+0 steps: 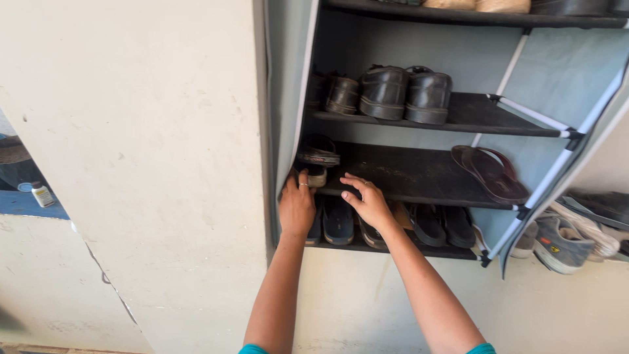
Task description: The person picks up various shoes and sandals from a pile on the floor and places them onto the shelves of a fabric shoe rack. They handle each item individually, arranging them in pairs or single rows across multiple shelves.
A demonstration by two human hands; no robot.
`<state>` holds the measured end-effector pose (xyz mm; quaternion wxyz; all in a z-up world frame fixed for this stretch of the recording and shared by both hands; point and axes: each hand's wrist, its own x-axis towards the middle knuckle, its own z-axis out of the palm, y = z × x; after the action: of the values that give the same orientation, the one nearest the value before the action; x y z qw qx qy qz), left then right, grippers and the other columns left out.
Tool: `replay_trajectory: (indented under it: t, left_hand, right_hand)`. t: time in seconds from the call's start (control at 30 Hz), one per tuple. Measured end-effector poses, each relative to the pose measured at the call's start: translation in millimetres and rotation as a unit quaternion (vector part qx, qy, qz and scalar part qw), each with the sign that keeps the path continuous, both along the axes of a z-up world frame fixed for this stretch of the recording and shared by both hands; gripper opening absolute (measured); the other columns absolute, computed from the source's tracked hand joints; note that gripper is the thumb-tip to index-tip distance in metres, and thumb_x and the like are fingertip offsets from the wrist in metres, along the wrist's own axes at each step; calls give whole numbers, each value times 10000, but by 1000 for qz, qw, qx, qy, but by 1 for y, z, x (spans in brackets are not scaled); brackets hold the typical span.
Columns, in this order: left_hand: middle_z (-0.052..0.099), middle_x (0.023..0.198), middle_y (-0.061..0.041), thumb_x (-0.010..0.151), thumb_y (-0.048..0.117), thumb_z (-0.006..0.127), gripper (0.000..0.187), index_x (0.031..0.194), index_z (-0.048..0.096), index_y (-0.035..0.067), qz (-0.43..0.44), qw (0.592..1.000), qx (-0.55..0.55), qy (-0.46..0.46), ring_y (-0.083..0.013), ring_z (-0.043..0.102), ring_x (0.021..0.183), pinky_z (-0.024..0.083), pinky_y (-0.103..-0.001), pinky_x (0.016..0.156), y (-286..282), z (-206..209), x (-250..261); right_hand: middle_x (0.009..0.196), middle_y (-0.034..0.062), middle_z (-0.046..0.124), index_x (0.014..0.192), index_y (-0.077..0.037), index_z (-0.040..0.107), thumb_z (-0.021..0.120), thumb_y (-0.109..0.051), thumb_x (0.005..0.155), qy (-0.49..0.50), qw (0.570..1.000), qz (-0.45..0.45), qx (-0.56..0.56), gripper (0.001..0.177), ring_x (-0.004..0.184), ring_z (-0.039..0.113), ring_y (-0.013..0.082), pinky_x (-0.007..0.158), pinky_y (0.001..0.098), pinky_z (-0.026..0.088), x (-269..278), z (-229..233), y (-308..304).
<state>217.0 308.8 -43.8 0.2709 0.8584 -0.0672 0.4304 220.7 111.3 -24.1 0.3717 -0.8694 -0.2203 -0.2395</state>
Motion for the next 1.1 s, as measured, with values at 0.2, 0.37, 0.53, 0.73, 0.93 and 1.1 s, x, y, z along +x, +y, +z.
replay_trajectory:
  t: [0.2,0.37,0.53,0.73,0.93,1.1]
  left_hand:
    - [489,1479,-204,878,26,616,484,1350,533,92,4,999,43,-32,-405,553,1301,603,-427,856,-20,5,-24]
    - [515,1461,-191,860,-13,596,452,1303,549,60,-40,994,70,-68,-372,522,1361,613,-398,855,-67,22,-42]
    - [561,1409,-163,858,-22,600,425,1273,571,65,-108,985,86,-105,-354,546,1345,609,-390,855,-128,44,-70]
    - [598,1343,-156,852,3,614,386,1233,599,66,-180,965,92,-167,-347,587,1290,600,-400,891,-205,62,-95]
    - [609,1338,-148,861,-1,601,371,1224,600,74,-258,941,101,-192,-340,603,1275,595,-408,891,-288,73,-116]
    - [605,1339,-157,876,-4,601,338,1207,574,61,-311,921,123,-198,-351,608,1282,596,-412,892,-355,73,-131]
  right_hand:
    - [1498,52,572,1286,-137,687,672,-239,940,28,999,-14,21,361,1341,575,265,971,396,540,-33,22,-38]
    - [1433,82,634,1254,-101,716,673,-203,961,-5,1000,5,21,313,1277,635,250,994,377,548,-60,42,-77]
    - [1307,94,706,1213,-68,721,673,-169,961,-27,998,13,46,275,1109,721,207,917,326,599,-88,60,-128]
    - [1085,53,794,1210,-80,732,663,-184,978,-18,997,-28,69,264,911,739,123,735,277,575,-121,78,-199]
    - [993,22,797,1205,-94,732,629,-220,1004,2,992,-73,106,259,844,727,84,669,256,569,-152,83,-281]
    - [954,4,794,1179,-93,744,631,-230,1004,2,986,-126,108,249,823,728,82,646,255,574,-179,81,-341]
